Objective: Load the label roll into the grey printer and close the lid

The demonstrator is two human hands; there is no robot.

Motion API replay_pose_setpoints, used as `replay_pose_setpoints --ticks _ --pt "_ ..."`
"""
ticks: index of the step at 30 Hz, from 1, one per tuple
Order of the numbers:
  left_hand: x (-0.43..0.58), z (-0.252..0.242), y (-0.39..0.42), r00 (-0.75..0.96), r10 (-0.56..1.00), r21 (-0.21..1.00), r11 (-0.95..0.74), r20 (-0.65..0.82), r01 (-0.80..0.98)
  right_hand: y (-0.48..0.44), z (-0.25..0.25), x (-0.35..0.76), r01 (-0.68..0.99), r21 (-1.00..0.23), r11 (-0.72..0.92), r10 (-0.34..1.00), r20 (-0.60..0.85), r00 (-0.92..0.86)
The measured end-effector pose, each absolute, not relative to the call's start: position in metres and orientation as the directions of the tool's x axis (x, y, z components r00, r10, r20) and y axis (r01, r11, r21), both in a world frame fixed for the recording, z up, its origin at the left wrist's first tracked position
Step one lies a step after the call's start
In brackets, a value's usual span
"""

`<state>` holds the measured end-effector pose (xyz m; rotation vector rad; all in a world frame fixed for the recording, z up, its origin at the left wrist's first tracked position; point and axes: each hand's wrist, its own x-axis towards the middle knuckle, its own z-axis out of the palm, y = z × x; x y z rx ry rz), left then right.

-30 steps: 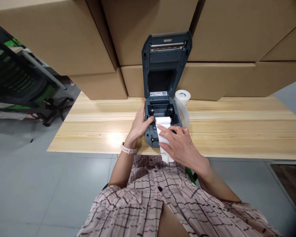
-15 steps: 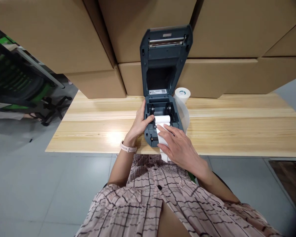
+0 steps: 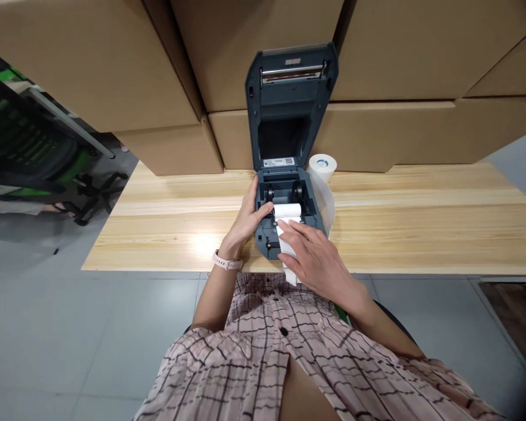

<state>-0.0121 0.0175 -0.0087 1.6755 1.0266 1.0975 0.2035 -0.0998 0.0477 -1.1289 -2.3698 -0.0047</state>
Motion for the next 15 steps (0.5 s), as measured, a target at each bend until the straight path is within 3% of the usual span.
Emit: replay_pose_setpoints --ticks 4,10,13,15 --pt "-0.013 -0.012 0.019 0.265 0.914 0.896 -0.372 0.307 0.244 -0.098 0.049 0.204 0.725 -0.193 0.661 0.713 0.463 -0.527" --pt "-0.009 0.018 -0.019 0.139 0.875 0.711 -0.461 0.464 0.531 -0.106 0.05 0.201 0.683 -0.22 0.697 0.674 0.527 -0.518" --pt "-0.004 0.033 -0.053 0.351 0.778 0.573 -0.624 0.521 0.531 -0.116 0.055 0.202 0.632 -0.264 0.728 0.652 0.551 -0.52" --pt "-0.001 0.037 -0.073 0.485 0.722 0.506 -0.692 0.494 0.514 -0.118 0.062 0.21 0.52 -0.373 0.769 0.63 0.578 -0.518"
